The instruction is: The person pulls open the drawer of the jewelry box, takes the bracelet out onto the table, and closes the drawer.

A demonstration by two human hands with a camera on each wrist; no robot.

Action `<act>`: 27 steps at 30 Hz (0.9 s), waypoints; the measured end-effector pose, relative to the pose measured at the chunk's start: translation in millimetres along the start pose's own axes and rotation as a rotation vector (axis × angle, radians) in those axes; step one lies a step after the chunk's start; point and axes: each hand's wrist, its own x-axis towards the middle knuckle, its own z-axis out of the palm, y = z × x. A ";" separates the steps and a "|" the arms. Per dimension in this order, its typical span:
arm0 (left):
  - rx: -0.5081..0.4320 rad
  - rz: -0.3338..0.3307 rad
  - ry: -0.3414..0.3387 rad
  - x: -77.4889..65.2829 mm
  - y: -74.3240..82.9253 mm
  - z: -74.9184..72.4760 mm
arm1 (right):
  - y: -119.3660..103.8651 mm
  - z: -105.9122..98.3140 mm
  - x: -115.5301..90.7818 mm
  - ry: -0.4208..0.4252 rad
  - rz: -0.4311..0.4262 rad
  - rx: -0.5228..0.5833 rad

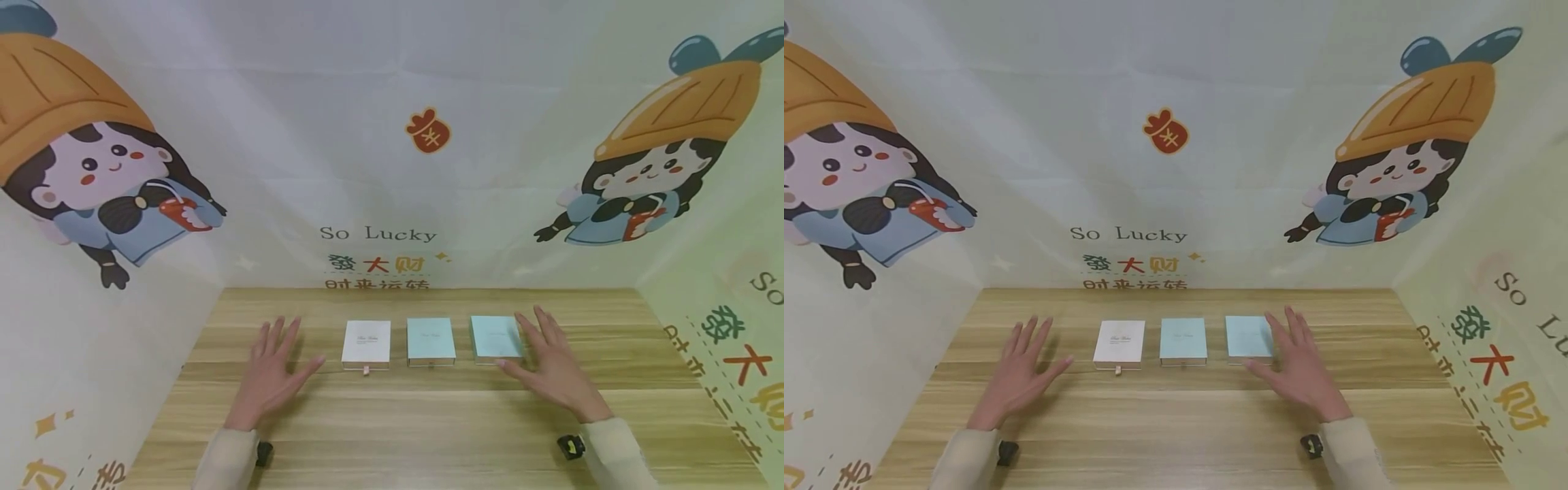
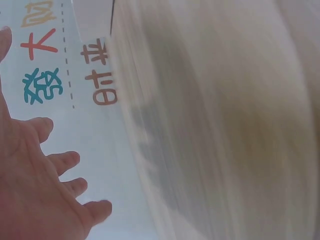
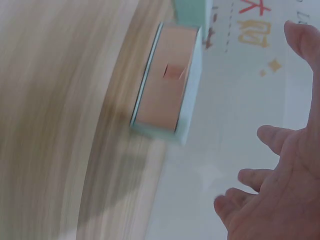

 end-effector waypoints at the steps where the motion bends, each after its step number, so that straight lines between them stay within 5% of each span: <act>1: -0.020 -0.004 -0.007 1.6 0.5 1.1 | -3.9 2.2 1.3 -0.002 -0.006 0.018; 14: -0.372 -0.007 -0.083 18.6 6.7 13.7 | -46.9 29.1 7.1 -0.009 -0.082 0.198; 27: -0.520 -0.019 -0.027 35.8 19.7 23.8 | -83.1 56.5 18.2 -0.040 -0.057 0.376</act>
